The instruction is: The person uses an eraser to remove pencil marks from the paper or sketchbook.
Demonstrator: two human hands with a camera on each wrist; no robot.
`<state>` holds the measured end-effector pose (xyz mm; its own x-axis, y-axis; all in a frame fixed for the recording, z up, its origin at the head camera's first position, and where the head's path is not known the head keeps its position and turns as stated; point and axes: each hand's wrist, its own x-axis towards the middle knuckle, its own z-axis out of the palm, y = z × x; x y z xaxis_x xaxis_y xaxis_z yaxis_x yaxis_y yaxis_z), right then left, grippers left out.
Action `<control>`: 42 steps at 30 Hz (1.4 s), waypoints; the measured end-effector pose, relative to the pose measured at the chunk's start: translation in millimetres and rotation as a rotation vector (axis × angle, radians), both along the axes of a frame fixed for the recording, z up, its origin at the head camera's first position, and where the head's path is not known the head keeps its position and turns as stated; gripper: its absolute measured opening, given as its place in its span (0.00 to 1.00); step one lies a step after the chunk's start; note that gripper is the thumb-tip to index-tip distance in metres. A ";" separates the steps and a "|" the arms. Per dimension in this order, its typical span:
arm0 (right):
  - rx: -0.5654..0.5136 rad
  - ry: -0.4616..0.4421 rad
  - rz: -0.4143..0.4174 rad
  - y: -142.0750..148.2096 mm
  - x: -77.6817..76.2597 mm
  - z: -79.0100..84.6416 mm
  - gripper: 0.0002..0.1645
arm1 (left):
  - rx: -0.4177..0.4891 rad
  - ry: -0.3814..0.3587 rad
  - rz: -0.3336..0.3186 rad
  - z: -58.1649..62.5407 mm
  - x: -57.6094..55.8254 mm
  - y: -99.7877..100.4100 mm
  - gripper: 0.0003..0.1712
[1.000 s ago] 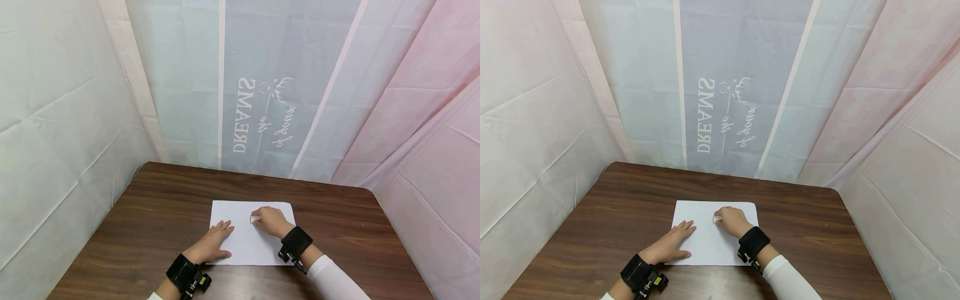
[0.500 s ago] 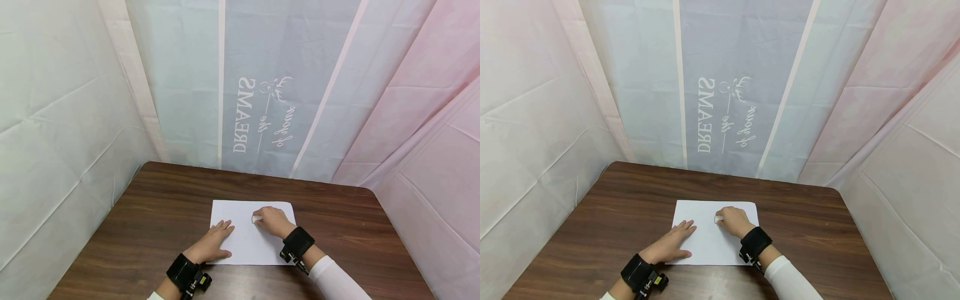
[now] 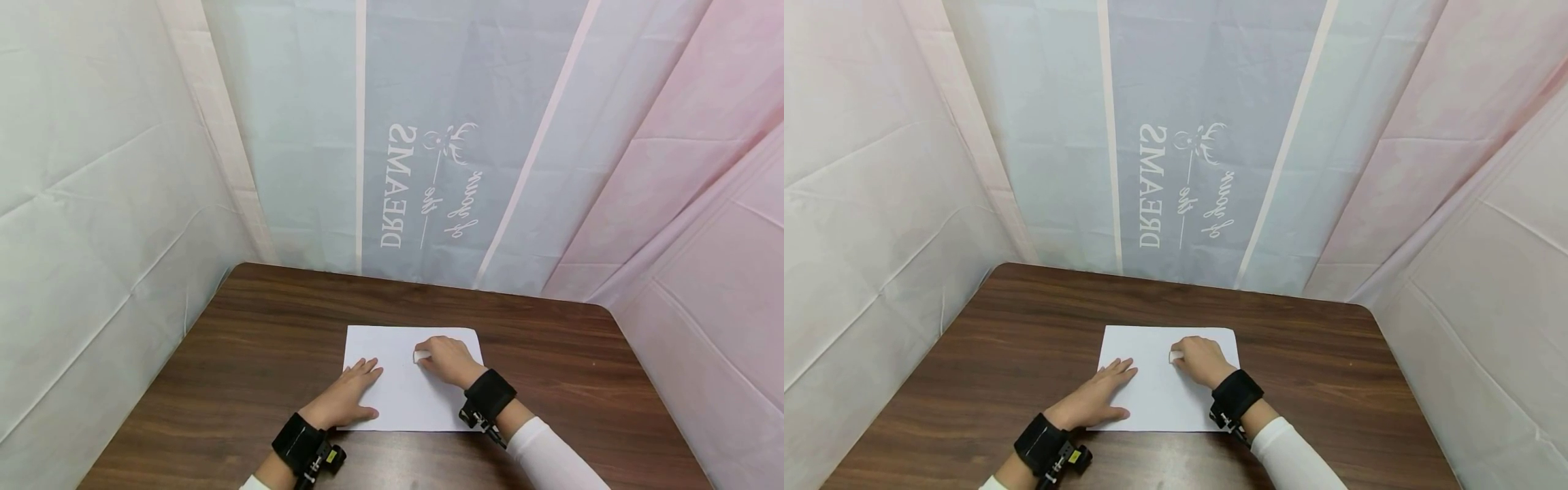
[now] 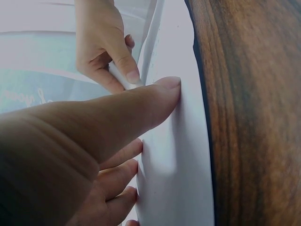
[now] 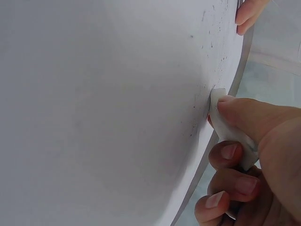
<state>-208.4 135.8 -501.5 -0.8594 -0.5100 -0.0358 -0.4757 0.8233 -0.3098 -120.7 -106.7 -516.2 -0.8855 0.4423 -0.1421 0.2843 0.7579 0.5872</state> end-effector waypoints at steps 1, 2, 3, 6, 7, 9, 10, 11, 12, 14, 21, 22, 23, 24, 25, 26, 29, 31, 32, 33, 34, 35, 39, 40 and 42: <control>0.003 0.000 -0.001 0.1 0.0 -0.1 0.14 | -0.001 0.001 0.000 0.7 0.4 0.0 0.45; 0.001 0.000 -0.002 0.2 0.1 0.1 0.14 | 0.000 0.003 0.000 1.0 0.8 -0.1 0.45; 0.003 0.000 -0.003 0.3 0.2 0.1 0.14 | 0.001 0.005 -0.001 1.3 1.0 -0.1 0.45; 0.009 -0.002 -0.007 0.6 0.6 0.5 0.14 | 0.005 0.003 -0.001 1.6 1.4 -0.6 0.45; 0.010 -0.002 -0.008 0.7 0.7 0.5 0.14 | 0.006 0.003 -0.002 1.6 1.3 -0.7 0.45; 0.013 -0.004 -0.011 1.1 1.0 0.8 0.14 | 0.008 0.002 -0.003 1.6 1.3 -0.8 0.45; 0.013 -0.004 -0.011 1.3 1.1 0.8 0.14 | 0.009 0.001 -0.003 1.7 1.5 -0.9 0.45; 0.014 -0.004 -0.013 1.5 1.1 0.8 0.14 | 0.008 0.001 -0.002 1.6 1.5 -0.9 0.45; 0.014 -0.005 -0.013 1.8 1.1 0.6 0.14 | 0.009 0.000 -0.002 1.6 1.6 -1.0 0.45; 0.016 -0.005 -0.013 2.6 1.1 1.0 0.14 | 0.009 -0.002 -0.001 1.7 1.5 -0.9 0.45; 0.031 0.005 -0.006 5.7 0.8 -0.6 0.14 | 0.010 -0.001 0.001 0.2 1.4 -0.8 0.46; 0.032 0.004 -0.008 6.0 0.8 -0.6 0.14 | 0.011 0.000 0.000 0.1 1.4 -0.9 0.46; 0.029 0.003 -0.011 6.3 0.9 -0.5 0.14 | 0.013 0.001 0.000 0.0 1.1 -0.9 0.46; 0.026 0.004 -0.013 6.6 0.9 -0.6 0.14 | 0.012 0.002 0.000 0.0 1.1 -1.0 0.46; 0.024 0.005 -0.015 6.8 1.0 -0.5 0.14 | 0.012 0.003 -0.001 0.2 1.0 -1.0 0.46; 0.022 0.006 -0.016 7.0 1.1 -0.3 0.14 | 0.012 0.001 0.000 0.4 1.1 -1.1 0.46; 0.021 0.008 -0.021 7.3 1.4 0.4 0.14 | 0.011 -0.003 0.000 0.9 1.4 -1.1 0.46; 0.021 0.006 -0.024 7.6 1.5 0.6 0.14 | 0.011 -0.006 0.001 1.2 1.8 -1.1 0.46; 0.024 0.006 -0.025 7.8 1.6 0.7 0.14 | 0.012 -0.008 0.001 1.4 2.0 -1.0 0.45; 0.023 0.005 -0.026 8.0 1.6 0.6 0.14 | 0.011 -0.007 0.001 1.4 2.1 -1.0 0.45; 0.022 0.003 -0.027 8.1 1.6 0.7 0.13 | 0.012 -0.006 0.001 1.5 2.2 -0.9 0.45; 0.023 0.003 -0.028 8.3 1.6 0.8 0.13 | 0.011 -0.004 0.000 1.8 2.3 -0.9 0.45; 0.025 0.005 -0.031 9.2 2.2 1.1 0.14 | 0.014 -0.005 0.001 1.9 2.4 -0.8 0.45; 0.028 0.008 -0.032 9.5 2.4 1.3 0.14 | 0.018 -0.006 0.002 1.7 2.2 -0.9 0.45; 0.032 0.013 -0.033 10.3 2.6 1.3 0.14 | 0.025 -0.010 0.005 1.7 1.8 -1.0 0.45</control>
<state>-205.8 146.1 -500.2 -0.8761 -0.4803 -0.0408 -0.4519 0.8479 -0.2771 -118.9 -107.8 -514.6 -0.8863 0.4413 -0.1404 0.2742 0.7444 0.6088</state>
